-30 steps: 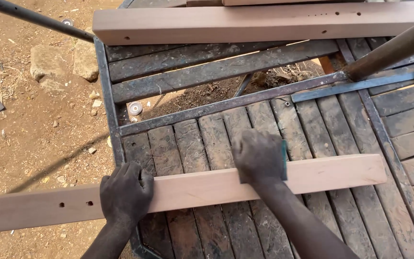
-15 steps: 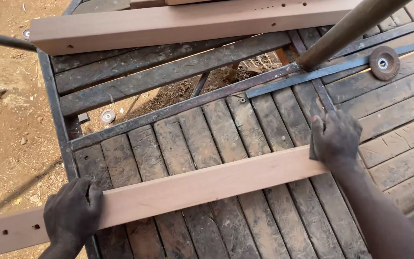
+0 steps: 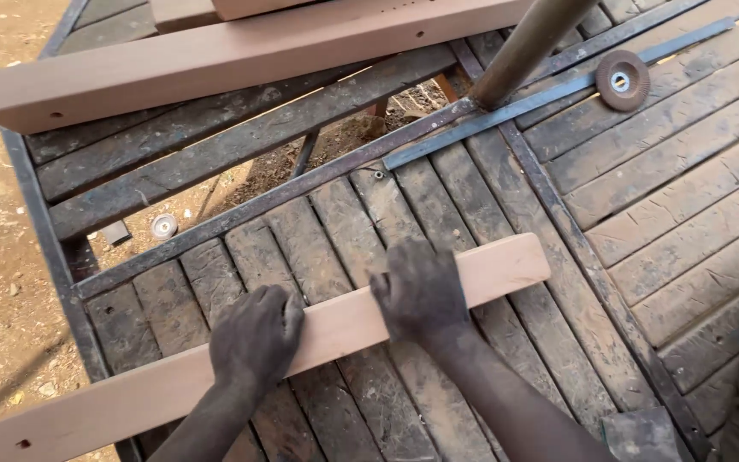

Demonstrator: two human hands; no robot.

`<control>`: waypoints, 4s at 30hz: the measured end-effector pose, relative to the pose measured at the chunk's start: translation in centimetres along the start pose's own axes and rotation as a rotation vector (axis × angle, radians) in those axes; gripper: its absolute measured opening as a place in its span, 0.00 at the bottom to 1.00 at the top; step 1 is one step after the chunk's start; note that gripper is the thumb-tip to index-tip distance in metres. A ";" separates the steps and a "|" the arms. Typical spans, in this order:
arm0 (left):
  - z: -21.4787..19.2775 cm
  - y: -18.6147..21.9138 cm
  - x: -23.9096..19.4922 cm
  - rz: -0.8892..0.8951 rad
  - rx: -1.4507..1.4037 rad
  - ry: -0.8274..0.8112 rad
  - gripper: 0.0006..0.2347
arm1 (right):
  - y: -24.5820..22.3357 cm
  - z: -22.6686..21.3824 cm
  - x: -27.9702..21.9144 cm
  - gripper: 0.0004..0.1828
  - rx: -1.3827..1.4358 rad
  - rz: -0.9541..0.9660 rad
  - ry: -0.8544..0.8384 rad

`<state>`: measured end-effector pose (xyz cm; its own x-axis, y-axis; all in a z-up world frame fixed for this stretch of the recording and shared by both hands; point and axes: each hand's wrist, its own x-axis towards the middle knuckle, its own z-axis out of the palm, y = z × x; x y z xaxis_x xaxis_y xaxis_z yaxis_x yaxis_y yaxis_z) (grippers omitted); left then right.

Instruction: Sanding the surface of a long rectangular workpiece using sandpaper

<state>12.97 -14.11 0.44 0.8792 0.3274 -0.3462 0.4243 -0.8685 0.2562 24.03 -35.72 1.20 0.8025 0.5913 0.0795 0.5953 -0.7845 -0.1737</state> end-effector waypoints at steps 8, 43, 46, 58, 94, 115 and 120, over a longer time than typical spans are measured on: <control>-0.6 1.6 0.0 -0.006 0.119 0.024 0.15 | 12.7 -0.8 -1.8 0.16 -0.234 0.393 0.285; 0.7 0.2 -0.3 0.006 -0.011 0.158 0.15 | 15.5 1.5 -0.1 0.19 -0.445 0.143 0.339; 0.8 0.3 0.1 0.016 0.056 0.149 0.15 | 6.0 4.1 1.9 0.16 -0.416 0.107 0.317; -0.5 0.5 -0.8 0.003 -0.067 0.152 0.17 | -5.9 6.0 5.7 0.14 0.115 -0.082 0.305; 5.4 -4.2 -13.7 -0.287 -1.483 0.111 0.09 | -11.4 4.7 -13.7 0.13 1.603 0.741 -0.116; -0.1 -7.5 -13.1 0.295 -0.529 0.505 0.11 | -7.1 -6.6 -12.3 0.20 0.558 0.032 0.244; 2.0 -13.3 -10.3 0.166 -0.005 0.488 0.34 | -2.3 -5.0 -10.8 0.33 0.017 0.141 0.315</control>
<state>-2.14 -6.67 -1.25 0.9333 0.3214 0.1604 0.2699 -0.9222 0.2769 14.20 -41.25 5.67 0.8517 0.3882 0.3520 0.4787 -0.8497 -0.2211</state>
